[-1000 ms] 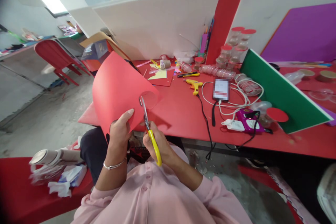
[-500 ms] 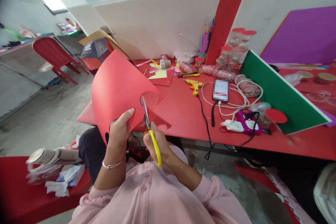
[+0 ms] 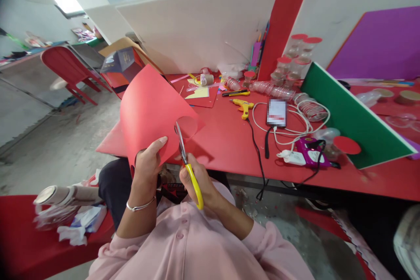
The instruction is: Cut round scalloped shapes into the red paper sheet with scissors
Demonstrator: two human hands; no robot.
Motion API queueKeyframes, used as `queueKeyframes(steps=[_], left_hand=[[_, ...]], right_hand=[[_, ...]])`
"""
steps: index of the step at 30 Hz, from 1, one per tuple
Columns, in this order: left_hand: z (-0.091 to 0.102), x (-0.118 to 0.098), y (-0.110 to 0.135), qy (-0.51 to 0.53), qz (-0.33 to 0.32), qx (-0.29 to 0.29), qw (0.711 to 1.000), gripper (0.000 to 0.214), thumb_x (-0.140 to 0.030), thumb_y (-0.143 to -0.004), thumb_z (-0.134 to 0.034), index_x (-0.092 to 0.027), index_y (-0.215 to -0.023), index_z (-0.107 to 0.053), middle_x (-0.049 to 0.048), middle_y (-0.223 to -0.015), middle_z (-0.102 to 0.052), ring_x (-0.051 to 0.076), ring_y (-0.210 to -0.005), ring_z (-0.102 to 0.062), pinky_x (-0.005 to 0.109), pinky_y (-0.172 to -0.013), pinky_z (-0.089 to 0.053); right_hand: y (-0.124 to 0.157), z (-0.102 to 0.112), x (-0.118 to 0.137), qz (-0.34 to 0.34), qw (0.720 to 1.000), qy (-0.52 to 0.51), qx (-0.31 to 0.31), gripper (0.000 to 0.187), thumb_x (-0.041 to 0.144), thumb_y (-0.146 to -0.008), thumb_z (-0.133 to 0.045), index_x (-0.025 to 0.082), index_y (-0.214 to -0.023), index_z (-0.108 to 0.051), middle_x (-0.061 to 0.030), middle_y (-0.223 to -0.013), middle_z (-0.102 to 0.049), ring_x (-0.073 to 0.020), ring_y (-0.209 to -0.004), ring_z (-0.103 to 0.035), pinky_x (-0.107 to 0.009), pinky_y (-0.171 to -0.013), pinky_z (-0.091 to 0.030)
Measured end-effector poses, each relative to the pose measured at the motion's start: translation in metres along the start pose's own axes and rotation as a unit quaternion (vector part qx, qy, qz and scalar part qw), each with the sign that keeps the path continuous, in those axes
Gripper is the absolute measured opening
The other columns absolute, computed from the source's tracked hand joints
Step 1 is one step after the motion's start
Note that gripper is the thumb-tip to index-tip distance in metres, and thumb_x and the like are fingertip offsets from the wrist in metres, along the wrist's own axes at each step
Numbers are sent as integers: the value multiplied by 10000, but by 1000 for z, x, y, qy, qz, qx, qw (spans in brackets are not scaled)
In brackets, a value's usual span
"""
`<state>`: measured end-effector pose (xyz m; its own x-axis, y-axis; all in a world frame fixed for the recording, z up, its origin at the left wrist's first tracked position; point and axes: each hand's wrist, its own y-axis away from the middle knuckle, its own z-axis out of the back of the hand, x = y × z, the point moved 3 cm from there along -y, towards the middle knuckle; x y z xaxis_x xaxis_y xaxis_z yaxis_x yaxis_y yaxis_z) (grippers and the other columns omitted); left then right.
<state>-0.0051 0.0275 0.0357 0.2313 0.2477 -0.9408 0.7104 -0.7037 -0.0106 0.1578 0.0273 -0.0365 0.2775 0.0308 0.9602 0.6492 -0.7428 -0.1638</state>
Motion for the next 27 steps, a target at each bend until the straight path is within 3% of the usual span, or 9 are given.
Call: queueKeyframes(steps=[8, 13, 17, 23, 27], left_hand=[[1, -1, 1, -7, 9, -8, 1000, 317, -326, -631, -1037, -176, -853, -867, 73, -933, -871, 316, -969, -845, 475, -1054, -685], [2, 2, -1, -4, -1, 15, 1000, 381, -357, -652, -1038, -176, -956, -897, 73, -942, -868, 319, -1035, -846, 491, -1142, -649], [3, 3, -2, -1, -1, 17, 1000, 419, -350, -647, -1041, -179, -1004, -905, 79, -1000, -879, 323, -1054, -845, 498, -1148, -644], [1, 3, -1, 7, 1, 21, 1000, 351, -329, -660, -1036, -175, -934, -878, 68, -897, -857, 326, -1020, -855, 502, -1148, -644], [-1, 4, -1, 12, 3, 20, 1000, 454, -342, -657, -1045, -185, -1053, -888, 84, -991, -877, 348, -1122, -848, 504, -1161, -638]], right_hand=[[2, -1, 0, -3, 1000, -17, -20, 742, 937, -997, -597, 244, -1260, -636, 29, -805, -489, -156, -636, -380, -296, -551, -343], [2, 1, 2, 4, 1000, 5, -10, 748, 931, -1020, -560, 238, -1292, -632, 31, -801, -492, -155, -635, -391, -301, -562, -341], [3, 4, 1, 9, 1000, 27, 5, 742, 921, -1050, -511, 241, -1332, -607, 45, -785, -469, -153, -617, -385, -304, -555, -331], [4, 5, 2, 1, 999, 34, 9, 756, 934, -1044, -496, 251, -1345, -620, 40, -789, -463, -156, -612, -374, -307, -548, -326], [5, 3, 0, -5, 1000, 17, -4, 776, 949, -1019, -529, 242, -1325, -623, 42, -781, -459, -154, -612, -380, -303, -548, -326]])
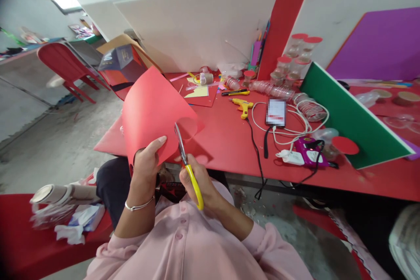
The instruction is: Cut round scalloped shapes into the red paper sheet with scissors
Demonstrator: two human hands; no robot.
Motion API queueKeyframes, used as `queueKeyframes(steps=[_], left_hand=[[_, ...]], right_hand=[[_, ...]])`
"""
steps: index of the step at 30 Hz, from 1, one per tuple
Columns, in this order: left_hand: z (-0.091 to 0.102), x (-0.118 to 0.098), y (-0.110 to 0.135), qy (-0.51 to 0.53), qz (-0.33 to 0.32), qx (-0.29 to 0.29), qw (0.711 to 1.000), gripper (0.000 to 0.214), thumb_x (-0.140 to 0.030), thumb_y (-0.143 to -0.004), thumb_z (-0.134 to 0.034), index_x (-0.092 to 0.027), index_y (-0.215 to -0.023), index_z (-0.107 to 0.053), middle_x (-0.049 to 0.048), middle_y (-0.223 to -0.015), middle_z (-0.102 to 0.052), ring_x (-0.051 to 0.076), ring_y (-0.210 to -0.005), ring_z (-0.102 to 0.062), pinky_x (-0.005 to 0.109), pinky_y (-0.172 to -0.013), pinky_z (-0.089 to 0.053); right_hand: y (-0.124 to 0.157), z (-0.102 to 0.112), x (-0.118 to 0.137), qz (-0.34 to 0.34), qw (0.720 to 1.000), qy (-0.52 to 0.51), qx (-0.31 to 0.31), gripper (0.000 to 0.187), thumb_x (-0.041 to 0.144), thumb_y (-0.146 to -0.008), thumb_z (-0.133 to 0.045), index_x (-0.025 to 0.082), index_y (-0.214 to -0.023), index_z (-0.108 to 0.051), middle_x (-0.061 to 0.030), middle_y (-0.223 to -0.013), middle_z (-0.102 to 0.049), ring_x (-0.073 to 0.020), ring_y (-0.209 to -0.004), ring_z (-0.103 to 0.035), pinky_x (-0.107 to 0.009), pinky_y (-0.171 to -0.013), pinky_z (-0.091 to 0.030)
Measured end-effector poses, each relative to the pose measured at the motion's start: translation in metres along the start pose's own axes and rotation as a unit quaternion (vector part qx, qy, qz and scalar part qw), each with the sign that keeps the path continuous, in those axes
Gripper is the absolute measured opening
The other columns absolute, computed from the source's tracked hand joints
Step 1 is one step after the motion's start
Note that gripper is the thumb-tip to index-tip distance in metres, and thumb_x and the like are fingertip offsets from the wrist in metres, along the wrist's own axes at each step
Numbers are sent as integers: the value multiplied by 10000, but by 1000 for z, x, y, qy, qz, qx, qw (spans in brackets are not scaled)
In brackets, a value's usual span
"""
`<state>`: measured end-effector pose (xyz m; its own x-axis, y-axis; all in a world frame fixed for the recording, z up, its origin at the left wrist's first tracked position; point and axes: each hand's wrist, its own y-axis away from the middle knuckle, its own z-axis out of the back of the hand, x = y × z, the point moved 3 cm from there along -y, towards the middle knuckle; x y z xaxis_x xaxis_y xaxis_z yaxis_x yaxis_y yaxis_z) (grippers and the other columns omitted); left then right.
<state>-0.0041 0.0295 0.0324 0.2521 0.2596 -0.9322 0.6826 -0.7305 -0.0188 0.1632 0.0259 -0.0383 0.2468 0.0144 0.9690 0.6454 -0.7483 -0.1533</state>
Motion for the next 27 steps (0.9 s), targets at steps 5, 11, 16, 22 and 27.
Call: queueKeyframes(steps=[5, 11, 16, 22, 27], left_hand=[[0, 1, -2, 18, 7, -6, 1000, 503, -353, -643, -1059, -181, -1083, -887, 103, -1082, -889, 344, -1161, -840, 490, -1160, -638], [3, -3, -5, 3, 10, 32, 999, 420, -374, -651, -1051, -172, -982, -890, 86, -979, -882, 308, -973, -853, 436, -999, -709], [1, -6, -4, -20, 9, 40, 999, 321, -387, -661, -1036, -179, -827, -856, 75, -844, -850, 316, -890, -847, 455, -977, -712], [-2, -9, -2, -12, 2, 24, 1000, 403, -360, -624, -1044, -183, -951, -887, 77, -930, -873, 330, -946, -849, 480, -1038, -692], [0, -10, 2, -20, 6, 3, 1000, 511, -364, -630, -1051, -179, -1081, -897, 86, -1007, -886, 350, -1030, -850, 494, -1090, -673]], right_hand=[[-1, -2, -4, 5, 1000, -5, -2, 845, 988, -991, -506, 256, -1400, -615, 29, -819, -483, -161, -630, -395, -307, -549, -345], [-6, 0, 0, -1, 1000, 3, 19, 891, 1022, -951, -512, 275, -1422, -629, 3, -868, -515, -185, -665, -443, -321, -547, -404], [-7, 1, 4, 16, 999, 35, 26, 873, 1017, -974, -467, 254, -1371, -616, 5, -854, -520, -183, -669, -450, -328, -551, -404], [-7, 0, 10, 25, 998, 54, 10, 820, 1020, -983, -431, 252, -1231, -577, 5, -859, -515, -174, -657, -441, -337, -563, -369], [-6, 0, 12, 24, 998, 61, 9, 785, 998, -1006, -432, 246, -1188, -560, 23, -816, -489, -169, -637, -416, -345, -569, -325]])
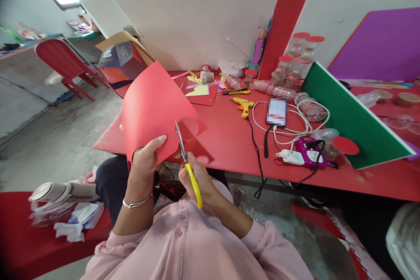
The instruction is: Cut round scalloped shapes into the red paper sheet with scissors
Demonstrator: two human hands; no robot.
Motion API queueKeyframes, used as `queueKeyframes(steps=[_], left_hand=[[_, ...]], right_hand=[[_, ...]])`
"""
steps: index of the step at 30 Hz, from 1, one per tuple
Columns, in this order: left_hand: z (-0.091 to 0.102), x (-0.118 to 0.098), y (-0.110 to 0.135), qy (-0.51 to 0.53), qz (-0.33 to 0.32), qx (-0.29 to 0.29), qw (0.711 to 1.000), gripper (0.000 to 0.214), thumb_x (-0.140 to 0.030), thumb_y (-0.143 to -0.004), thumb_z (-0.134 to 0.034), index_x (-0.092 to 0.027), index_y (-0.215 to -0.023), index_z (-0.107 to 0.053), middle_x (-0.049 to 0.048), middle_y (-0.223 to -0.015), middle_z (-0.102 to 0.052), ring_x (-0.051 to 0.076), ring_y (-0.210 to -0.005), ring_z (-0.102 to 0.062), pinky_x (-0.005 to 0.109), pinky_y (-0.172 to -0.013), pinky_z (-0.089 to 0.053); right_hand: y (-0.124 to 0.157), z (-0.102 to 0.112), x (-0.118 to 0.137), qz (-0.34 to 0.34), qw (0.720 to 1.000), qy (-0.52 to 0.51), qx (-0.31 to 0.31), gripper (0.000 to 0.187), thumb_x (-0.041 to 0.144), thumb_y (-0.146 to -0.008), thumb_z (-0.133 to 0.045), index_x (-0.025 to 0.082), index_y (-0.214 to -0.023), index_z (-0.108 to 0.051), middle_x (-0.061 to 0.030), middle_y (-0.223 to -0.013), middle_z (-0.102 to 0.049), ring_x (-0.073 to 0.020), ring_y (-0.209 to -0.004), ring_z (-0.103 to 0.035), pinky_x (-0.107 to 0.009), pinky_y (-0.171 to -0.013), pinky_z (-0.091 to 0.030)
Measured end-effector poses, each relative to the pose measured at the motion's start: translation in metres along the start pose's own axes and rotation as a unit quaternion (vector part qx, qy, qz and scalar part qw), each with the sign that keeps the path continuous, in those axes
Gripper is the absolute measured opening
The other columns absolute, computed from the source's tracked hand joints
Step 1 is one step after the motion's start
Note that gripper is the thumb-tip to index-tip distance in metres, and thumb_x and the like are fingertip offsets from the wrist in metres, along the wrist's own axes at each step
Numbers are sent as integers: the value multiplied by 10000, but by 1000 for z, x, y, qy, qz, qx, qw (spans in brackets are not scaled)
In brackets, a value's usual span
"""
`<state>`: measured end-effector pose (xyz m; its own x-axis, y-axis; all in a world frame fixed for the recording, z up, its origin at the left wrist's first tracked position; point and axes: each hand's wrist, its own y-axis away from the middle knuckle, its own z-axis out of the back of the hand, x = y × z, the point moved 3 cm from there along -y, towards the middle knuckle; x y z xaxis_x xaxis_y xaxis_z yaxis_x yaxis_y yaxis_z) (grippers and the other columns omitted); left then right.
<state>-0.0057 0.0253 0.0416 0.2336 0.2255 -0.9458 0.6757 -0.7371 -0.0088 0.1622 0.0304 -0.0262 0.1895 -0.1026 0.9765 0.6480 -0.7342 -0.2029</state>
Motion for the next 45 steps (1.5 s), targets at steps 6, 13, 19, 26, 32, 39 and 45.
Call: queueKeyframes(steps=[6, 13, 19, 26, 32, 39, 45], left_hand=[[-1, 0, 2, -2, 26, 29, 999, 343, -372, -666, -1025, -185, -913, -879, 99, -953, -878, 374, -1084, -852, 497, -1105, -672], [-1, -5, 3, -6, 6, 9, 1000, 435, -359, -643, -1023, -199, -1025, -888, 90, -989, -884, 380, -1091, -852, 502, -1058, -694], [-4, -8, 6, 3, 29, 24, 999, 329, -319, -649, -999, -200, -925, -867, 111, -968, -877, 411, -1182, -837, 494, -1064, -693], [-1, -6, 5, -3, 17, 14, 1000, 363, -355, -641, -1012, -193, -926, -858, 110, -933, -871, 411, -1153, -844, 507, -1059, -694], [2, -4, 5, -4, 35, 13, 999, 346, -339, -647, -1017, -182, -900, -841, 107, -876, -856, 396, -1103, -850, 509, -1067, -685], [7, -1, 2, -18, 36, 2, 999, 395, -396, -608, -1047, -183, -853, -823, 67, -763, -813, 350, -938, -851, 498, -1007, -702], [7, -1, 4, -25, 59, -8, 998, 382, -370, -623, -1021, -159, -878, -830, 94, -841, -839, 367, -994, -851, 483, -964, -707]], right_hand=[[3, 0, -3, -9, 1000, -20, 1, 809, 977, -1019, -457, 233, -1304, -594, 24, -828, -494, -164, -647, -410, -325, -575, -333], [5, -2, -7, -14, 999, -43, -3, 772, 956, -1024, -498, 239, -1291, -598, 28, -813, -484, -163, -641, -388, -327, -572, -323], [7, -2, -11, -18, 998, -56, 7, 770, 945, -1028, -514, 240, -1323, -610, 41, -793, -454, -157, -633, -379, -313, -570, -303], [9, -1, -12, -23, 998, -55, 4, 783, 938, -1034, -512, 226, -1342, -611, 49, -782, -442, -149, -616, -372, -301, -557, -299], [8, -1, -12, -23, 998, -56, 5, 808, 956, -1011, -530, 221, -1336, -615, 51, -762, -445, -149, -608, -382, -292, -541, -308], [10, 0, -18, -19, 998, -52, 9, 782, 928, -1029, -545, 229, -1371, -620, 53, -747, -446, -151, -604, -361, -287, -530, -301], [8, 1, -19, 7, 1000, -16, 7, 792, 942, -1034, -504, 251, -1394, -646, 30, -798, -492, -166, -628, -389, -314, -553, -314]])
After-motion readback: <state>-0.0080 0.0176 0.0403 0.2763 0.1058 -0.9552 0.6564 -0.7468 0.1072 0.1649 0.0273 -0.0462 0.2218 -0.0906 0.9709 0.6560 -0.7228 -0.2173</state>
